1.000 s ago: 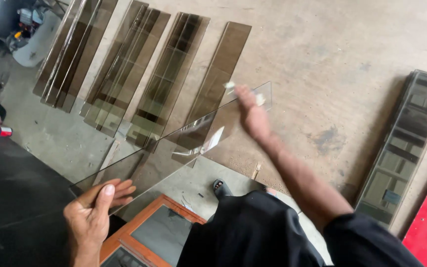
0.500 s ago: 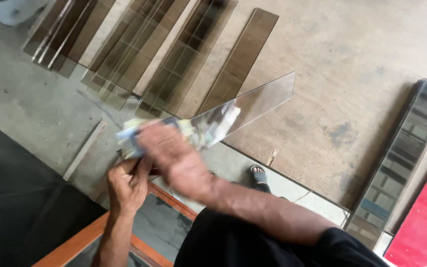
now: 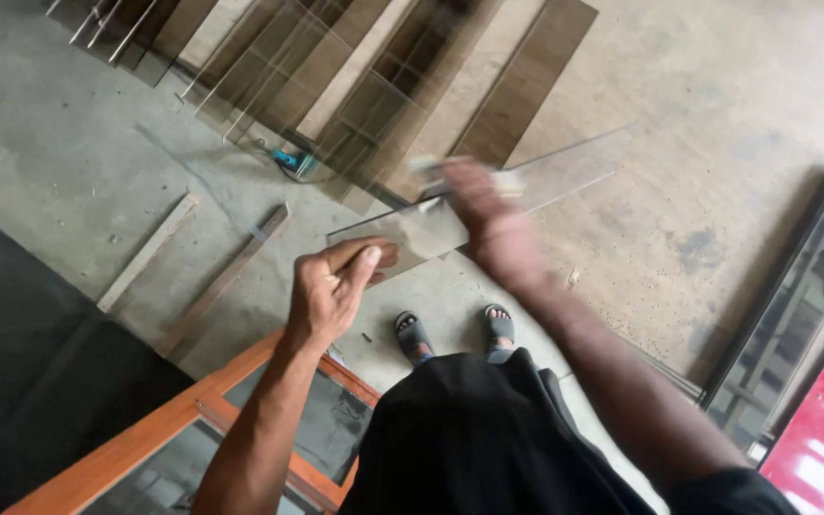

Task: Sanding the sharp edges of glass panels using sandpaper

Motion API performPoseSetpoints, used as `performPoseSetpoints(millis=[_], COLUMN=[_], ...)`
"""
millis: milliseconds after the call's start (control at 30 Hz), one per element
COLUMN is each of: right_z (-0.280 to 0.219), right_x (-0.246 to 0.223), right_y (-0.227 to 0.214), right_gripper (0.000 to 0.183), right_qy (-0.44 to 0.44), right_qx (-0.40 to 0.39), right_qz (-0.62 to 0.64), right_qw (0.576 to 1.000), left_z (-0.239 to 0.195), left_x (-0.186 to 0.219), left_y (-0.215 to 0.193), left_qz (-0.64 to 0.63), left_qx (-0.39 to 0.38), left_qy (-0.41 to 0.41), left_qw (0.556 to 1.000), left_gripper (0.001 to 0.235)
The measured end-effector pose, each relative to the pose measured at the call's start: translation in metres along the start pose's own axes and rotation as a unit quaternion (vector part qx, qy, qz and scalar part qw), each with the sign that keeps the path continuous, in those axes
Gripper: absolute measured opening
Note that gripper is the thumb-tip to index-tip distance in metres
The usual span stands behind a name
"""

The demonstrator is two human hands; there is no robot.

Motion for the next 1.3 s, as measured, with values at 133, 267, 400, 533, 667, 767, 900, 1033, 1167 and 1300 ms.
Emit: performPoseSetpoints(millis=[133, 267, 400, 533, 667, 767, 900, 1033, 1167, 1300], right_z=[-0.029, 0.054, 0.020, 0.037, 0.035, 0.003, 0.049, -0.003, -0.091, -0.051], right_x=[0.046, -0.145, -0.070, -0.102, -0.089, -0.031, -0.098, -0.001, 0.147, 0.082], right_y=[-0.007, -0.024, -0.023, -0.016, -0.014, -0.031, -0.044, -0.067, -0.095, -0.094], right_gripper=[0.035, 0.043, 0.040, 0.036, 0.034, 0.029, 0.041, 0.030, 0.030, 0.027], right_qy=[0.039, 0.032, 0.035, -0.012, -0.009, 0.027, -0.079, -0.094, 0.119, -0.061], right_qx=[-0.056, -0.078, -0.067, -0.019, -0.009, -0.051, -0.054, 0.052, 0.007, 0.053], right_qz=[-0.044, 0.105, 0.056, 0.033, 0.043, 0.018, 0.174, 0.071, 0.056, 0.088], right_qw=[0.997, 0.991, 0.996, 0.999, 0.999, 0.998, 0.980, 0.992, 0.991, 0.993], left_z=[0.006, 0.005, 0.018, 0.022, 0.037, 0.035, 0.031, 0.041, 0.040, 0.049], left_x=[-0.003, -0.078, 0.011, -0.047, 0.056, 0.019, -0.029, 0.026, 0.048, 0.082], left_y=[-0.015, 0.001, -0.024, -0.019, -0.038, -0.028, -0.022, -0.026, -0.018, -0.010], left_qz=[-0.066, 0.239, -0.026, 0.032, 0.009, -0.027, 0.108, 0.032, 0.028, 0.069], left_qx=[-0.042, -0.016, -0.089, -0.101, -0.109, -0.140, -0.157, -0.132, -0.136, -0.154], left_qy=[0.067, 0.274, 0.115, 0.206, 0.196, 0.123, 0.172, 0.144, 0.172, 0.192], left_qw=[0.995, 0.932, 0.989, 0.973, 0.974, 0.982, 0.967, 0.980, 0.975, 0.967], left_gripper=[0.018, 0.027, 0.015, 0.017, 0.025, 0.016, 0.025, 0.020, 0.027, 0.023])
Point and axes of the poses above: each hand's wrist, its own z-axis towards the middle knuckle, its own y-axis out of the palm, x = y × z, the point moved 2 cm from there along z, towards the middle knuckle, and after that the axes turned 2 degrees about -y, right-handed, at the moved point
